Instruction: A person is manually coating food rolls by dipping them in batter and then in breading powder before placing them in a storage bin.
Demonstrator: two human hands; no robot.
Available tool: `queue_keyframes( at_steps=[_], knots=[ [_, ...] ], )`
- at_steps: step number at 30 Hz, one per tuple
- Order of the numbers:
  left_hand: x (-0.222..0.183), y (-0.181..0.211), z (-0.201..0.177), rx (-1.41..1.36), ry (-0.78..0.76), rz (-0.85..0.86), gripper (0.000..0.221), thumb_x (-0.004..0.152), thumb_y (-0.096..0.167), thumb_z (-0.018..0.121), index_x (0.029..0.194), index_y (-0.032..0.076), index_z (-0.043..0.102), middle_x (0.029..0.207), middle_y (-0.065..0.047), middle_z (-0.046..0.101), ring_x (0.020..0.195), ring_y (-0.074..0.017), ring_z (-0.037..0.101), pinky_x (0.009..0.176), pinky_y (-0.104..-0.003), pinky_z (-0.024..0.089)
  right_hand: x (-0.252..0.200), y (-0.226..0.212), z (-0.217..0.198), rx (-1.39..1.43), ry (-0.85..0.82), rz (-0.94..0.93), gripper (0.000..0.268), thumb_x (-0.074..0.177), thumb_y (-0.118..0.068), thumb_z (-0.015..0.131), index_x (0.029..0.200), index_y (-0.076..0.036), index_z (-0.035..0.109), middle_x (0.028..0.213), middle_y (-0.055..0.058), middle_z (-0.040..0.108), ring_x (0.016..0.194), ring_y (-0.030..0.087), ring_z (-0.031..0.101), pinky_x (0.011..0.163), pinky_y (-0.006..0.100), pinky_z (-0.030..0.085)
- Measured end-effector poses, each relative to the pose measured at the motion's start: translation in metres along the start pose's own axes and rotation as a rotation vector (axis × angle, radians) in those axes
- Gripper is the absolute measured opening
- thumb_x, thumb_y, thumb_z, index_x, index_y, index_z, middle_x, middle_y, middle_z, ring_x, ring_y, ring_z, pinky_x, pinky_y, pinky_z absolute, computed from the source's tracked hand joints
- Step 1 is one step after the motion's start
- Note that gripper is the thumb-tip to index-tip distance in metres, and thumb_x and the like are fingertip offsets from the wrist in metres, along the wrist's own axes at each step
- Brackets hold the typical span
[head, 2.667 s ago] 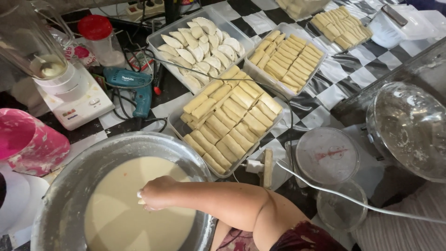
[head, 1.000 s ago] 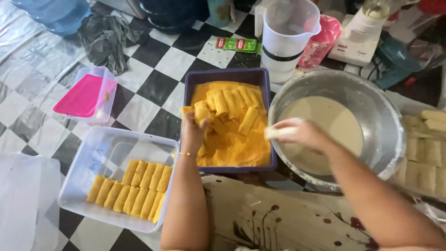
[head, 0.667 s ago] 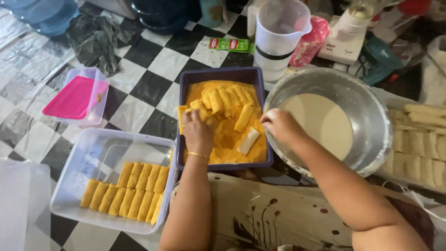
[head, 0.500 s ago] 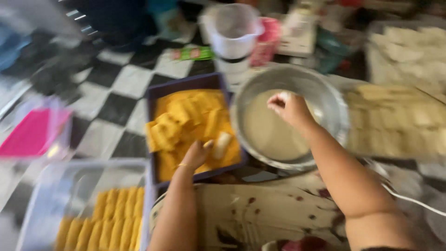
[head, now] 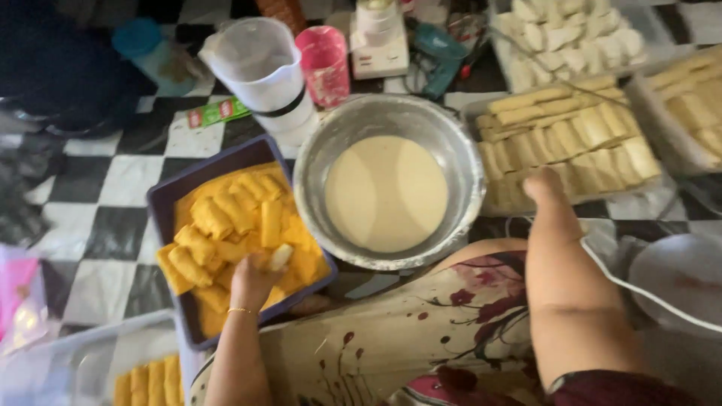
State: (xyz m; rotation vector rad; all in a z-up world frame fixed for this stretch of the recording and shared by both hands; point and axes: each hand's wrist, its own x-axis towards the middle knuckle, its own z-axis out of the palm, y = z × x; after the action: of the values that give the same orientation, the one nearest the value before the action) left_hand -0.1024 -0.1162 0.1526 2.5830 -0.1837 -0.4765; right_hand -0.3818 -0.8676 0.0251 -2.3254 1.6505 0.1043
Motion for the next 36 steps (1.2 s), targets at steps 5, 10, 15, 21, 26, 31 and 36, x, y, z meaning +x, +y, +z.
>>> queue_keyframes(
  at_steps=[5,10,15,21,26,31,36],
  knots=[
    [-0.011,0.019,-0.035,-0.136,0.046,-0.136,0.048,0.092,0.041,0.062,0.109,-0.002,0.071,0.103,-0.017,0.074,0.094,-0.0335,0.068,0.086,-0.041,0.053,-0.039,-0.019,-0.021,-0.012,-0.051,-0.117,0.039,0.098,-0.011,0.057,0.127,0.011,0.070,0.128,0.033,0.068,0.118,0.047,0.064,0.095,0.055,0.053],
    [-0.043,0.076,-0.084,-0.598,-0.262,-0.354,0.048,0.097,0.031,0.054,0.138,0.007,0.065,0.136,-0.010,0.067,0.124,-0.0216,0.063,0.106,-0.031,0.049,-0.048,-0.037,-0.039,-0.218,-0.046,-0.123,0.039,0.091,-0.019,0.075,0.110,0.014,0.081,0.104,0.033,0.080,0.093,0.046,0.075,0.076,0.050,0.060],
    [-0.057,0.087,-0.096,-0.697,-0.366,-0.226,0.046,0.096,0.027,0.059,0.131,-0.001,0.068,0.120,-0.012,0.071,0.105,-0.0195,0.064,0.089,-0.028,0.053,-0.040,-0.035,-0.029,-0.233,-0.044,-0.039,0.040,0.092,-0.019,0.072,0.119,0.009,0.079,0.114,0.031,0.079,0.101,0.046,0.074,0.081,0.053,0.058],
    [-0.007,0.030,-0.011,-0.004,-0.323,0.267,0.053,0.076,0.036,0.082,0.115,0.008,0.057,0.100,-0.012,0.064,0.087,-0.0286,0.060,0.079,-0.038,0.051,-0.060,-0.045,-0.043,-0.169,-0.091,-0.041,0.047,0.095,-0.025,0.068,0.126,0.009,0.076,0.120,0.034,0.075,0.105,0.050,0.071,0.083,0.055,0.056],
    [-0.021,0.049,-0.013,0.291,-0.114,0.318,0.032,0.096,0.022,0.050,0.126,0.013,0.057,0.123,-0.016,0.064,0.101,-0.0400,0.065,0.086,-0.049,0.053,-0.039,-0.021,-0.027,-0.236,-0.006,-0.164,0.043,0.096,-0.021,0.066,0.118,0.014,0.077,0.113,0.035,0.076,0.101,0.049,0.074,0.082,0.051,0.059],
    [0.023,0.003,0.024,0.150,-0.212,0.390,0.065,0.071,0.023,0.072,0.133,0.006,0.060,0.132,-0.017,0.063,0.121,-0.0359,0.060,0.104,-0.039,0.049,-0.021,-0.019,-0.034,0.235,0.405,-0.286,0.037,0.098,-0.009,0.067,0.127,0.012,0.060,0.105,0.032,0.066,0.084,0.049,0.067,0.072,0.054,0.053],
    [0.031,-0.080,0.063,0.389,-0.238,0.233,0.070,0.085,0.073,0.060,0.139,0.029,0.064,0.142,-0.009,0.064,0.137,-0.0356,0.056,0.108,-0.054,0.050,-0.125,-0.157,-0.078,1.502,0.004,0.013,0.042,0.093,-0.042,0.072,0.124,-0.017,0.059,0.116,0.004,0.068,0.109,0.023,0.066,0.085,0.054,0.053]
  ],
)
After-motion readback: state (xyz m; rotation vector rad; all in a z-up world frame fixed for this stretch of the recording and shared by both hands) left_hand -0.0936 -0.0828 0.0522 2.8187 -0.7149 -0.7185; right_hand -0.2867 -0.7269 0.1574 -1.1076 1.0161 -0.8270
